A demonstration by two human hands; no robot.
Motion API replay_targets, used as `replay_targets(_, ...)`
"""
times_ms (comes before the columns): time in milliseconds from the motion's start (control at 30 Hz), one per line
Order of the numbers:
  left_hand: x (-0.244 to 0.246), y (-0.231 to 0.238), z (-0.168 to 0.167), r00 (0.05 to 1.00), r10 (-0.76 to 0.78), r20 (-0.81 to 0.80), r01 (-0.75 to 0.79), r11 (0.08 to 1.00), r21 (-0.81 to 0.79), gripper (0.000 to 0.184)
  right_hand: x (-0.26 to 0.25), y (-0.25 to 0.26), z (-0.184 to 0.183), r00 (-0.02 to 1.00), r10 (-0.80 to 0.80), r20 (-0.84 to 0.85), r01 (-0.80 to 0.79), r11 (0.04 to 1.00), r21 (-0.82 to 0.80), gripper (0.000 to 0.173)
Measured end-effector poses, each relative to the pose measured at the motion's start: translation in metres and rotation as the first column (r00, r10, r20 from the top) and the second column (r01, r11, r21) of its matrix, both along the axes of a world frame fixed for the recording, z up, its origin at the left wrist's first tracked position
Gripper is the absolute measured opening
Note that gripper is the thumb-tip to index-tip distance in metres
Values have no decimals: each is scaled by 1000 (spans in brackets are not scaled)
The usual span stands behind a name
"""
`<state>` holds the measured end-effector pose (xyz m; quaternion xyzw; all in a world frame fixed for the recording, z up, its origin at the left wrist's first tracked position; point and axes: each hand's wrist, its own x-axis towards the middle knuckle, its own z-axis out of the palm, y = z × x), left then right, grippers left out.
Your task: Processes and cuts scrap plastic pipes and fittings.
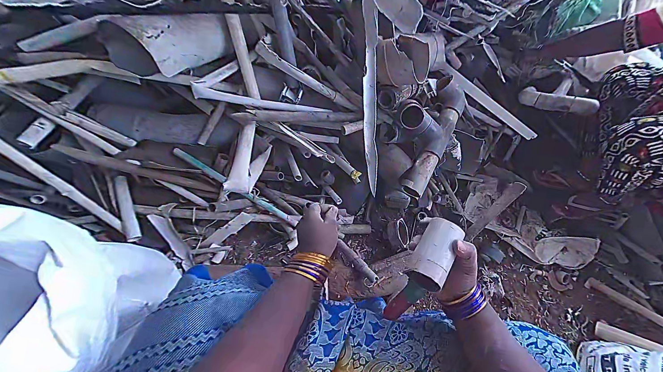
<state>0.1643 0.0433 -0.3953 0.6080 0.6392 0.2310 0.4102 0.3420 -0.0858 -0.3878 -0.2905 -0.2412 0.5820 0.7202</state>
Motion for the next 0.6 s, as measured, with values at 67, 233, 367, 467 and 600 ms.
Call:
replay_targets(67,-4,6,2,991,-84,-107,81,996,-32,32,1,2,10,989,-73,-127,76,997,19,56)
replay_targets(233,10,-16,11,863,-341,-372,290,939,-187,45,14,13,13,917,-342,-203,307,933,-185,54)
replay_targets(367,21,-17,4,762,-471,-445,389,882,-268,44,16,11,12,936,-340,-92,302,909,-288,53)
replay_targets(467,28,-19,4,757,-471,-454,386,882,-271,39,14,9,14,936,-350,-19,321,877,-358,46)
replay_targets(600,28,-20,0,783,-475,-402,419,880,-223,40,15,8,18,933,-361,1,331,855,-398,43)
